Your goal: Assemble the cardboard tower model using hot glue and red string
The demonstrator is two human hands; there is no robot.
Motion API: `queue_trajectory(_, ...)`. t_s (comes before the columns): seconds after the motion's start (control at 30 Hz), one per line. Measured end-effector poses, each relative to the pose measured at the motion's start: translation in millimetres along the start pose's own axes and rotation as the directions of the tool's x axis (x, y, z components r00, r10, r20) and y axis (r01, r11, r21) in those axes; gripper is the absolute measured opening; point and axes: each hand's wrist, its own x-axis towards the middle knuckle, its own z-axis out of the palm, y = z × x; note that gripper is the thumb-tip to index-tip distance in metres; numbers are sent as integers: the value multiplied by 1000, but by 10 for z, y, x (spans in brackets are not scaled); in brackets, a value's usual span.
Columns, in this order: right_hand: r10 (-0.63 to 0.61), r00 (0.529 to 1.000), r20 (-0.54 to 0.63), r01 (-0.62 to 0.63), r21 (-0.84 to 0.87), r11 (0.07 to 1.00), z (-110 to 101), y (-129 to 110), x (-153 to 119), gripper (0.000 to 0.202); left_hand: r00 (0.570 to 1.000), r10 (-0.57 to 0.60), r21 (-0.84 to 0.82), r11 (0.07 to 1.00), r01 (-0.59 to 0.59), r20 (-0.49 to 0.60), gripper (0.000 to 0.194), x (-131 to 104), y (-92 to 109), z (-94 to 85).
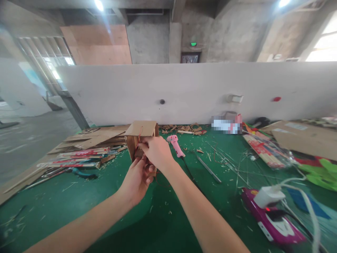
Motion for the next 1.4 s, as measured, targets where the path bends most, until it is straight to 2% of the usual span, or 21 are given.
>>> queue_trajectory(0.2,35,999,-4,-35,-45,998,15,-5,-4,17,1000,22,2,1000,-22,5,6,-5,-3,20)
queue_trajectory(0.67,61,990,128,-36,-192,981,-138,-101,-8,28,1000,14,34,999,-14,5,14,-32,0,28)
queue_trajectory(1.03,129,991,26,-119,-247,962,7,-104,-15,27,999,35,19,999,-35,14,18,6,-43,11)
queue_trajectory(1.4,133,991,-16,-133,-198,971,72,-94,-14,23,1000,14,21,1000,-14,0,19,-7,-10,26)
